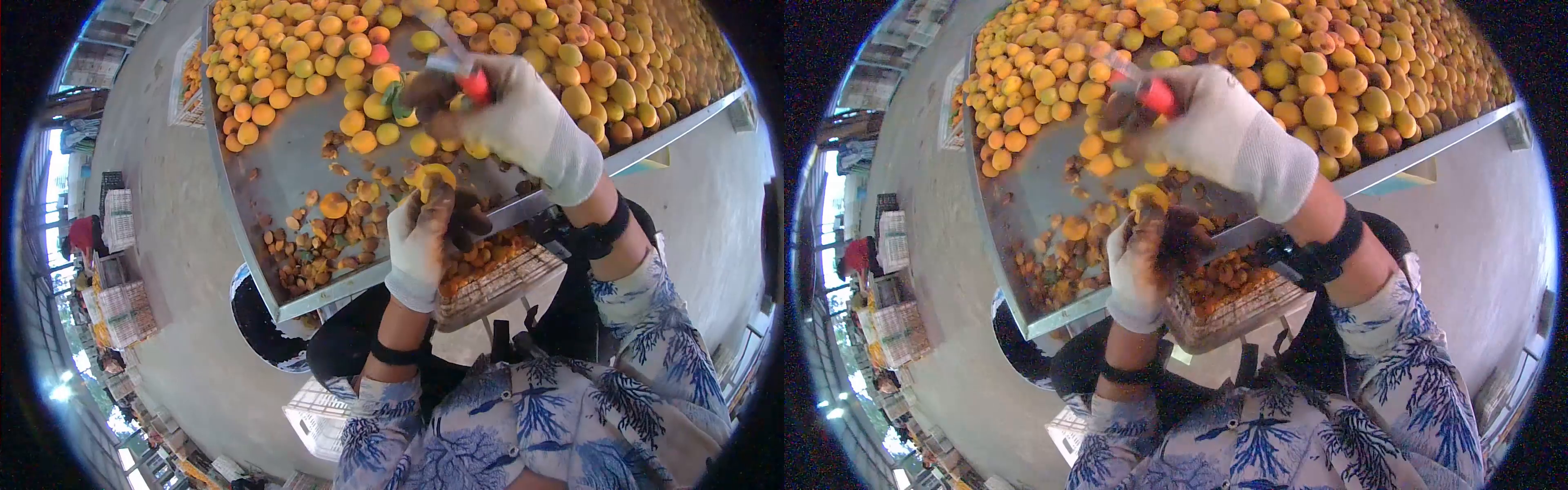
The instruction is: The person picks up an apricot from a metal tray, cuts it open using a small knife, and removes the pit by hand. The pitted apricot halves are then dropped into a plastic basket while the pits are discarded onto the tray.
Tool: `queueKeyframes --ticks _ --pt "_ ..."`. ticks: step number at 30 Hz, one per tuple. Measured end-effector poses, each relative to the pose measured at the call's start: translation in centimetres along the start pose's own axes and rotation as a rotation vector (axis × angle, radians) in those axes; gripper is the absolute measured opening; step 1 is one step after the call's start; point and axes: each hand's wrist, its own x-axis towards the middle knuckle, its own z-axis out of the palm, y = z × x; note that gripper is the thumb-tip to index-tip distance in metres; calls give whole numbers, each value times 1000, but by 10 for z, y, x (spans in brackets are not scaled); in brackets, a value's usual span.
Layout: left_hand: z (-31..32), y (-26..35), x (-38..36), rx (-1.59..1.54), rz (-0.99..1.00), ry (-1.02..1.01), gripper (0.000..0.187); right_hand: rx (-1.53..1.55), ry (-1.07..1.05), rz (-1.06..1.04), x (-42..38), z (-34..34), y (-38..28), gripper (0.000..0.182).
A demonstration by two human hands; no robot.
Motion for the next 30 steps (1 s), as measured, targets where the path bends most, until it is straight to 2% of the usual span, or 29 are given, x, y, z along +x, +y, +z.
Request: queueKeyframes --ticks 2,3,5,6,8,9,10,12,14,16,19,21,25,26,27,28,30 --pt "-2 6 -5 414 258 -41 28 -402 -281 -96 -10 -11 -2 38" --pt "-7 -4 -4 413 261 -39 28 -342 -299 -253 -8 -9 24 39" --pt "-20 -31 2 750 773 153 29 -401 -337 -274 -12 -11 39 38" --pt "-20 -29 0 744 785 155 29 -462 -374 -292 -14 -11 37 36" --pt "-20 -22 -11 343 418 38 30 -490 -428 -233 -18 -13 27 31" --pt "-20 -17 -14 837 613 142 32 -507 -428 -265 -21 -12 25 29" --pt "-17 -17 -14 832 621 143 32 -522 -429 -295 -23 -12 24 27" --pt "-12 -18 -14 304 371 106 36 -564 -399 -338 -27 -10 30 28" --pt "-17 -20 -12 387 392 104 38 -578 -418 -304 -27 -8 36 31" --pt "-25 -23 -8 470 415 105 41 -467 -397 -374 -32 -3 41 30" --pt "-24 -17 -7 552 445 64 40 -496 -354 -311 -36 0 40 23" --pt "-7 4 -11 188 298 -37 39 -623 -270 -454 -36 3 50 30" --pt "-17 -3 -9 138 187 -87 39 -647 -210 -388 -41 5 44 28" --pt "-15 -3 -13 227 212 -104 39 -627 -124 -324 -38 3 40 20" --pt "-12 -3 -17 314 236 -121 39 -607 -41 -259 -34 1 37 18" --pt "-5 6 -19 310 236 -120 39 -703 43 -281 -28 -2 42 19" --pt "8 24 -23 941 113 -318 38 -820 -92 -231 -18 -15 49 23"
